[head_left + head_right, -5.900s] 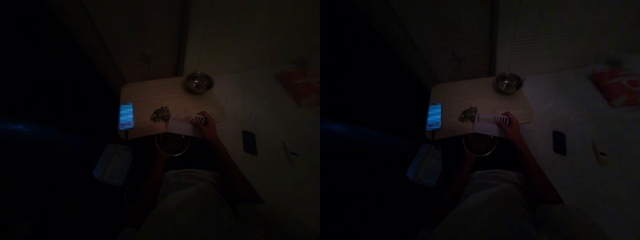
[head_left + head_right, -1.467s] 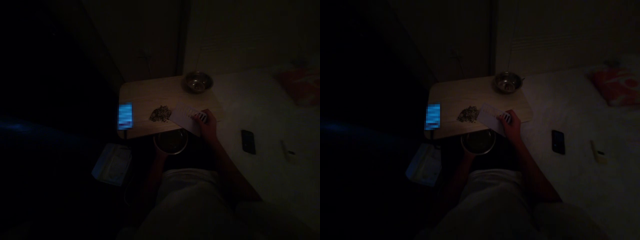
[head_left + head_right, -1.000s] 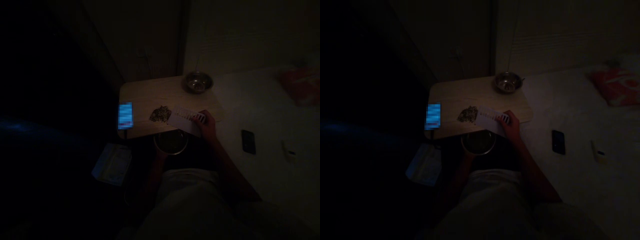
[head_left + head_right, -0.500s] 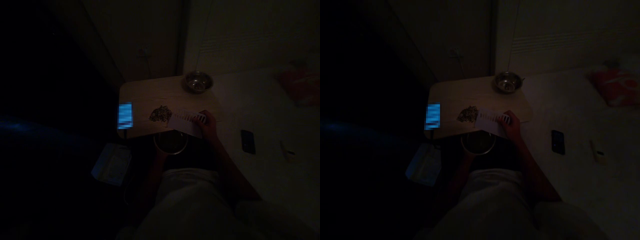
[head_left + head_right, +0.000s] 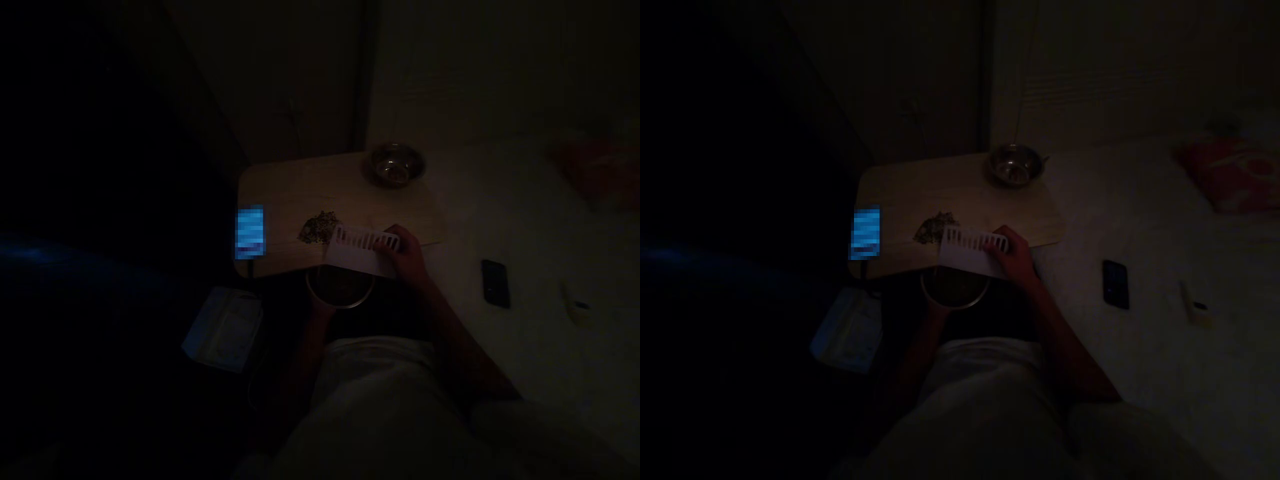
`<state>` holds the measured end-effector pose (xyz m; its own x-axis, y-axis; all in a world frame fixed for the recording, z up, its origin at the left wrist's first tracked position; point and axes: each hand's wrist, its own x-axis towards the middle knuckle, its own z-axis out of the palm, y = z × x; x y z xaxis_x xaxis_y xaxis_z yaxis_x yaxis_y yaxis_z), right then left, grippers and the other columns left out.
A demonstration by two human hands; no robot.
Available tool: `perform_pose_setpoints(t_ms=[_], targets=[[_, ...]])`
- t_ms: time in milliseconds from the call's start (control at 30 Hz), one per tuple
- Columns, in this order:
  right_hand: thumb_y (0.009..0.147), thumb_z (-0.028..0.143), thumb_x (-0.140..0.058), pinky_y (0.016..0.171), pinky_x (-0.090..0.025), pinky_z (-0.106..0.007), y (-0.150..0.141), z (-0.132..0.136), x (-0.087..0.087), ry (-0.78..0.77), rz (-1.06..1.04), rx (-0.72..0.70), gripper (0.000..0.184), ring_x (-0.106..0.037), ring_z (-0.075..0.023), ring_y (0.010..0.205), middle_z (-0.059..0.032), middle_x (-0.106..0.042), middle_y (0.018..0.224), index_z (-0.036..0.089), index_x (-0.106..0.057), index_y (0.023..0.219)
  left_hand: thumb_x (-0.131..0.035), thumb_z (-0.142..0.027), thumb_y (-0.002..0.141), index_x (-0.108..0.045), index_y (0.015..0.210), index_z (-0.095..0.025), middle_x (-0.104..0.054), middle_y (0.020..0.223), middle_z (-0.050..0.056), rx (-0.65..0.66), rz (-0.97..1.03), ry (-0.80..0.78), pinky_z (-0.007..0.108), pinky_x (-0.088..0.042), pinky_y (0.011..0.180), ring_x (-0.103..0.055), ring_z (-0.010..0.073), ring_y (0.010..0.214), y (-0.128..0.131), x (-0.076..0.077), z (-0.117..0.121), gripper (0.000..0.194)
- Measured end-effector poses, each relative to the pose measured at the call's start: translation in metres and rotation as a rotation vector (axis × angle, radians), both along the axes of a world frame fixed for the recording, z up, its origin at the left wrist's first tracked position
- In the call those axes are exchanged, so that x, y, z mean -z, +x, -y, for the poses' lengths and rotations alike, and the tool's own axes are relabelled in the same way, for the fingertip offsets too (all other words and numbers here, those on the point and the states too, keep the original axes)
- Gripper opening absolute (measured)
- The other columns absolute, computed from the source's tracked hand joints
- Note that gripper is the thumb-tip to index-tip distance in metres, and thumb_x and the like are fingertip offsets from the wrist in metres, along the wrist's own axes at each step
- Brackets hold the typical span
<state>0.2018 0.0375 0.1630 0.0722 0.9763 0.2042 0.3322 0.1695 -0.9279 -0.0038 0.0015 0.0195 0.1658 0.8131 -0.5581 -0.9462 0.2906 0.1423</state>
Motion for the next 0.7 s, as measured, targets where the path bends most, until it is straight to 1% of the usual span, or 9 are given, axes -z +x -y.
perform_pose_setpoints(t_ms=[67, 167, 267, 400, 467, 600, 700], targets=[[0.074, 0.044, -0.078, 0.056, -0.038, -0.029, 0.001, 0.001, -0.002, -0.022, -0.029, 0.002, 0.029, -0.049, -0.0153, 0.062, 0.0034, -0.055, 0.068, 0.024, -0.058, 0.077, -0.043, -0.069, 0.094, -0.072, 0.123, -0.023, -0.063, 0.147, 0.007, 0.008, 0.001, 0.005, 0.062, -0.023, 0.128, -0.040, 0.0348, 0.152, 0.000, -0.001, 0.001, 0.061], [0.073, 0.045, -0.078, 0.056, -0.038, -0.029, 0.003, 0.002, -0.003, -0.030, -0.068, 0.060, 0.031, -0.047, -0.0149, 0.062, 0.0037, -0.052, 0.067, 0.024, -0.056, 0.076, -0.042, -0.071, 0.094, -0.071, 0.127, -0.021, -0.063, 0.147, 0.010, 0.012, -0.015, -0.015, 0.062, -0.024, 0.128, -0.041, 0.0350, 0.152, 0.000, -0.010, 0.002, 0.067], [0.074, 0.047, -0.077, 0.057, -0.038, -0.029, 0.004, 0.002, -0.001, -0.025, -0.084, 0.108, 0.032, -0.046, -0.0150, 0.063, 0.0037, -0.052, 0.068, 0.025, -0.054, 0.077, -0.042, -0.073, 0.092, -0.070, 0.131, -0.021, -0.066, 0.143, 0.012, 0.027, -0.010, -0.029, 0.060, -0.028, 0.127, -0.044, 0.0336, 0.151, 0.001, -0.018, 0.003, 0.070], [0.077, 0.046, -0.076, 0.058, -0.038, -0.029, 0.003, 0.000, 0.005, 0.002, -0.054, 0.122, 0.030, -0.047, -0.0157, 0.064, 0.0031, -0.053, 0.070, 0.025, -0.055, 0.079, -0.043, -0.070, 0.093, -0.070, 0.131, -0.024, -0.068, 0.140, 0.010, -0.005, -0.035, -0.057, 0.057, -0.028, 0.128, -0.045, 0.0316, 0.150, 0.001, -0.019, 0.003, 0.066], [0.078, 0.046, -0.075, 0.058, -0.038, -0.029, 0.002, -0.001, 0.007, 0.015, -0.033, 0.151, 0.029, -0.047, -0.0158, 0.065, 0.0032, -0.053, 0.070, 0.025, -0.055, 0.081, -0.043, -0.068, 0.094, -0.071, 0.129, -0.024, -0.069, 0.139, 0.009, -0.021, -0.046, -0.084, 0.056, -0.029, 0.128, -0.045, 0.0312, 0.150, 0.001, -0.018, 0.003, 0.063], [0.080, 0.047, -0.074, 0.059, -0.038, -0.030, 0.000, -0.003, 0.006, 0.052, 0.010, 0.239, 0.029, -0.048, -0.0159, 0.064, 0.0033, -0.054, 0.070, 0.024, -0.056, 0.082, -0.046, -0.064, 0.095, -0.073, 0.124, -0.024, -0.070, 0.137, 0.008, -0.043, -0.034, -0.128, 0.053, -0.032, 0.127, -0.046, 0.0311, 0.149, 0.000, -0.020, 0.004, 0.056], [0.081, 0.047, -0.074, 0.060, -0.039, -0.030, 0.000, -0.003, 0.004, 0.074, 0.028, 0.266, 0.028, -0.049, -0.0159, 0.064, 0.0033, -0.055, 0.071, 0.024, -0.058, 0.083, -0.046, -0.064, 0.095, -0.073, 0.122, -0.023, -0.070, 0.137, 0.008, -0.044, -0.023, -0.137, 0.053, -0.033, 0.127, -0.046, 0.0315, 0.149, 0.001, -0.023, 0.004, 0.056]])
